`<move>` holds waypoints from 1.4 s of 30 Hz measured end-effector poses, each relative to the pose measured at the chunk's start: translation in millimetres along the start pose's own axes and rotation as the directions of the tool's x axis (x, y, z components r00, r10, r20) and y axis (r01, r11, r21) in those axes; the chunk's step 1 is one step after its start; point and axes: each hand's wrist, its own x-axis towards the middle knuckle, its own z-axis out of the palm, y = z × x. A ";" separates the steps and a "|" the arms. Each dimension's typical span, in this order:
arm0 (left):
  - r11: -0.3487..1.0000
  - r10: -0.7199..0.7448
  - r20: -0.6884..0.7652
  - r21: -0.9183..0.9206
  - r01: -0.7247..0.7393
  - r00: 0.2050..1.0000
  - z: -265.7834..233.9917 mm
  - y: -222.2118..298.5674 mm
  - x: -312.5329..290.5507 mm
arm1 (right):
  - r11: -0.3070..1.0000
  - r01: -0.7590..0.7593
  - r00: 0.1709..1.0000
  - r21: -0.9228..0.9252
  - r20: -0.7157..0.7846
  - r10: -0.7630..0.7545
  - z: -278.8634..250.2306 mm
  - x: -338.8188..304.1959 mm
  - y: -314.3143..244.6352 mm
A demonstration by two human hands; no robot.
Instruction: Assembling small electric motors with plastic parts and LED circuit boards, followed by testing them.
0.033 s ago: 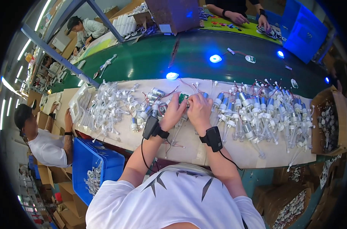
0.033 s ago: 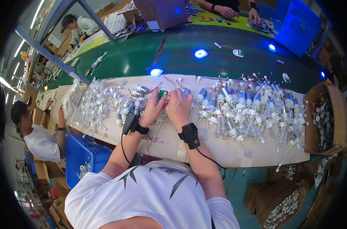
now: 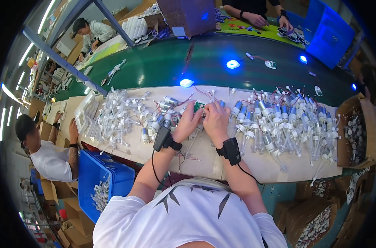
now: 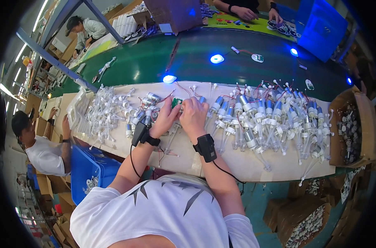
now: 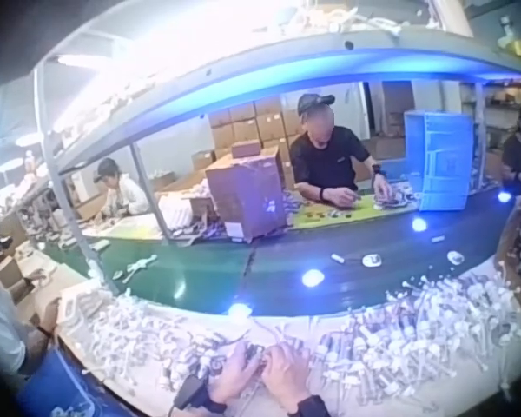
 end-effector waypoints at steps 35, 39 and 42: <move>0.991 -0.065 -0.018 -0.120 0.062 0.998 8.0 2.2 2.2 | 0.999 -0.024 0.999 0.039 -0.037 0.025 4.7 0.9 2.5; 0.990 -0.066 0.033 -0.125 0.069 0.997 3.1 0.4 4.7 | 0.999 0.010 0.997 0.036 -0.078 -0.007 4.2 4.6 3.5; 0.968 -0.084 0.117 -0.226 0.109 0.990 -2.7 -3.1 7.7 | 0.999 0.025 0.997 0.042 -0.073 -0.022 1.2 6.9 5.5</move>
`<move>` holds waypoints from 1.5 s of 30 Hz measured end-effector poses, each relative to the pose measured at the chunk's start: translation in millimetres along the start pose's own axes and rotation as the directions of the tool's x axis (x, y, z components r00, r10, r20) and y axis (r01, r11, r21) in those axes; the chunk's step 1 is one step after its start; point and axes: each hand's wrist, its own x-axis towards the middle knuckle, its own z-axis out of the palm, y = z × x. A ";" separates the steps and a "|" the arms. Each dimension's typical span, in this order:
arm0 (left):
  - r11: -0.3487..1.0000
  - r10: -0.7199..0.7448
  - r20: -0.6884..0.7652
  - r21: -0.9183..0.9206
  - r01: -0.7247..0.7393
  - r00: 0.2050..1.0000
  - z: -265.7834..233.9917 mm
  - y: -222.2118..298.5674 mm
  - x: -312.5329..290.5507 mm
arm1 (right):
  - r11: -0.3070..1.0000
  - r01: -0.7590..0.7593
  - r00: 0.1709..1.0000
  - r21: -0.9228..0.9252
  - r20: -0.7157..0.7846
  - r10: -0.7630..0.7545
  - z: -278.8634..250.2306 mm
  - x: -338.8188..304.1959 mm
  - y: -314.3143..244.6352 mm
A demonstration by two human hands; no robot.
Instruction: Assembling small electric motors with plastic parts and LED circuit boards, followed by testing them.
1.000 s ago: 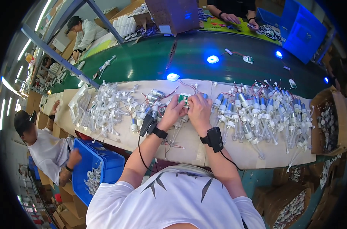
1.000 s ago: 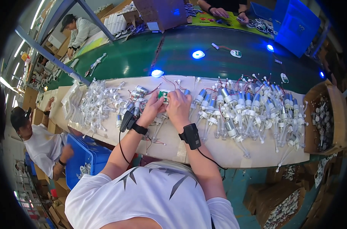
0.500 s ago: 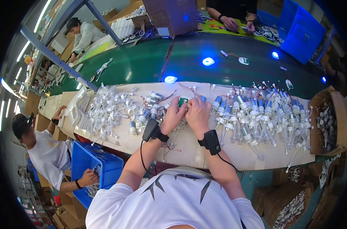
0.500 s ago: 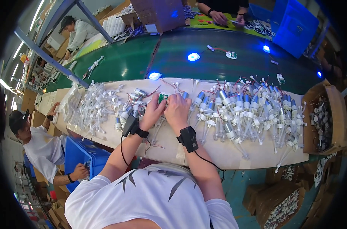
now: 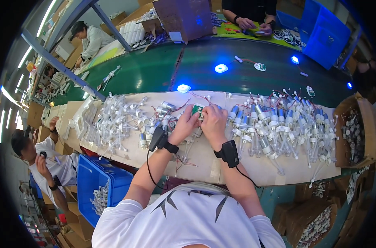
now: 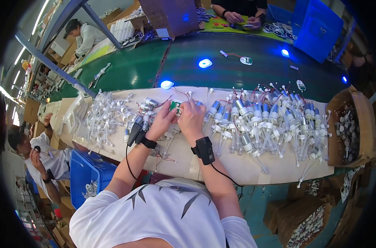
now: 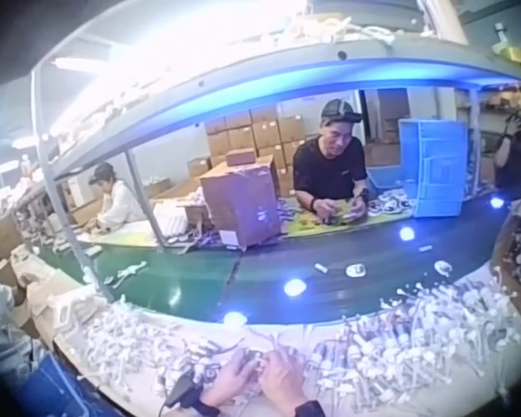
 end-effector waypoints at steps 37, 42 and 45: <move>0.952 0.141 -0.147 0.292 -0.094 0.979 13.1 -10.7 6.7 | 1.000 -0.016 1.000 0.009 0.004 0.016 8.5 -0.5 -0.9; 0.996 -0.022 -0.125 -0.091 0.010 0.992 11.5 3.4 5.6 | 0.993 -0.083 0.996 0.090 -0.023 0.085 4.2 0.3 -3.3; 0.985 0.011 -0.199 -0.164 -0.045 0.980 17.3 9.8 3.6 | 0.984 -0.119 0.992 0.136 -0.036 0.125 3.1 0.4 -4.7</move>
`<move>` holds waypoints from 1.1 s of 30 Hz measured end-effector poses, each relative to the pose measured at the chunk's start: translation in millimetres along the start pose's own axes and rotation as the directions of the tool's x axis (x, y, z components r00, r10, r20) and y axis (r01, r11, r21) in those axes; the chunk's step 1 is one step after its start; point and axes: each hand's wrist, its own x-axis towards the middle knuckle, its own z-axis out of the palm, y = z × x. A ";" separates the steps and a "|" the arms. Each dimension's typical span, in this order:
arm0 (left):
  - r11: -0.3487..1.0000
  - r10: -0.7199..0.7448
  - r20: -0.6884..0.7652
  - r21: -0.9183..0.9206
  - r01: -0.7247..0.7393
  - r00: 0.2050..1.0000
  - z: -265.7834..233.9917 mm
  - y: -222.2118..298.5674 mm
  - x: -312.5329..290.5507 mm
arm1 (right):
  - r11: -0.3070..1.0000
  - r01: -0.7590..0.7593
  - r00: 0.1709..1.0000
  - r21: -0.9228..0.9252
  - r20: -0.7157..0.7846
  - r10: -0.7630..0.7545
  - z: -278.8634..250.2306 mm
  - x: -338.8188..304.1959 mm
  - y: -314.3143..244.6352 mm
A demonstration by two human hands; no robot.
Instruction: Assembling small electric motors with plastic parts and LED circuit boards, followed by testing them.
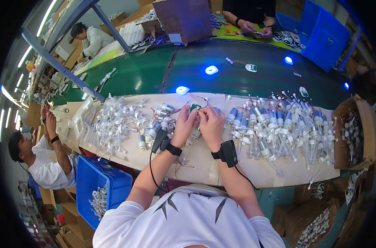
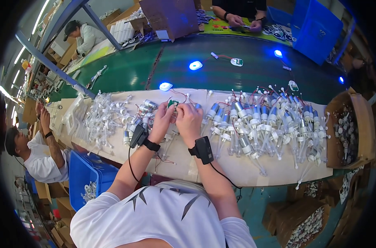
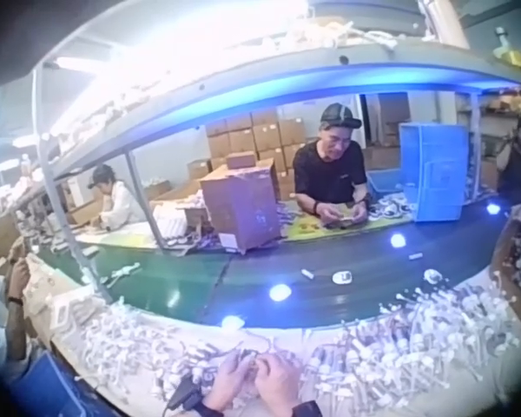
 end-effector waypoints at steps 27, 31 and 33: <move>0.993 -0.005 -0.039 0.120 0.010 0.999 -20.4 23.7 15.4 | 0.966 -0.074 0.993 0.248 -0.066 0.093 -16.3 13.1 1.0; 0.994 -0.005 -0.037 0.105 0.009 0.999 -17.6 23.6 15.4 | 0.974 -0.115 0.993 0.195 0.005 0.116 -13.9 9.9 2.7; 0.994 -0.003 -0.042 0.108 0.007 0.999 -17.5 21.8 15.7 | 0.975 -0.107 0.994 0.195 0.010 0.107 -13.1 9.0 2.9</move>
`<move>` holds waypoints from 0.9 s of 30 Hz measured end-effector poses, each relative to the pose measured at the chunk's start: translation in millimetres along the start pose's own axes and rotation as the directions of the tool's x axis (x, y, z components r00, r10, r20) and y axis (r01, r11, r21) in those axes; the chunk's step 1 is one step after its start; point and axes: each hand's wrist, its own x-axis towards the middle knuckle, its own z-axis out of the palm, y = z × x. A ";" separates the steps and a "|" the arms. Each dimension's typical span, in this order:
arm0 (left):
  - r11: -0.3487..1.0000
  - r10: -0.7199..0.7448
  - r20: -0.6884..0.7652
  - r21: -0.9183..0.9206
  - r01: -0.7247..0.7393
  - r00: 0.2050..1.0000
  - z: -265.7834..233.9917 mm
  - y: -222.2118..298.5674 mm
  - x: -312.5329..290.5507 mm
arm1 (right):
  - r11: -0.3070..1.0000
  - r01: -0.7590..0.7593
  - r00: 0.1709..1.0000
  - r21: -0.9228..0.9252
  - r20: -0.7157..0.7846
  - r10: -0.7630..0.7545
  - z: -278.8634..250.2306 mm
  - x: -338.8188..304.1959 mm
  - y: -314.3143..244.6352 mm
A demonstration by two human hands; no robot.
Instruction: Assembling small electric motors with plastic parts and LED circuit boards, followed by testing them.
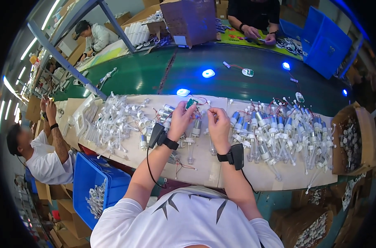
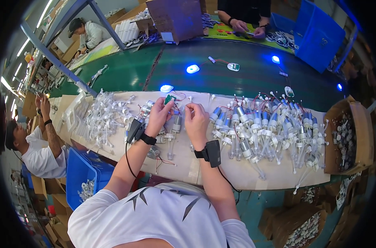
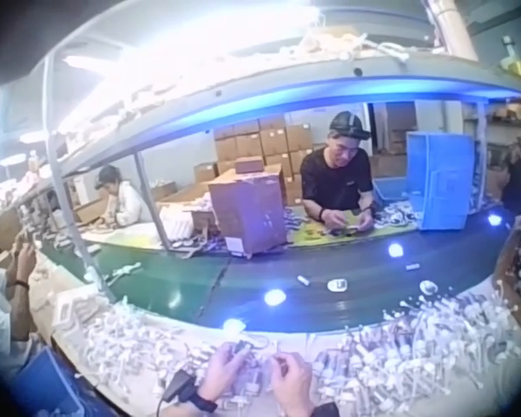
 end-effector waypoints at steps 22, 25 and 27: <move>0.955 0.249 -0.161 -0.126 -0.270 0.955 -88.6 100.9 123.8 | 0.998 -0.041 0.983 -0.047 0.176 0.049 4.7 -7.2 -14.5; 0.919 0.357 -0.267 -0.069 -0.388 0.895 -107.4 97.5 158.2 | 0.998 -0.017 0.955 -0.060 0.295 0.034 7.5 -13.3 -9.3; 0.934 0.328 -0.284 -0.046 -0.355 0.901 -128.0 87.9 178.5 | 0.998 -0.003 0.947 -0.069 0.321 0.025 10.7 -17.4 -9.2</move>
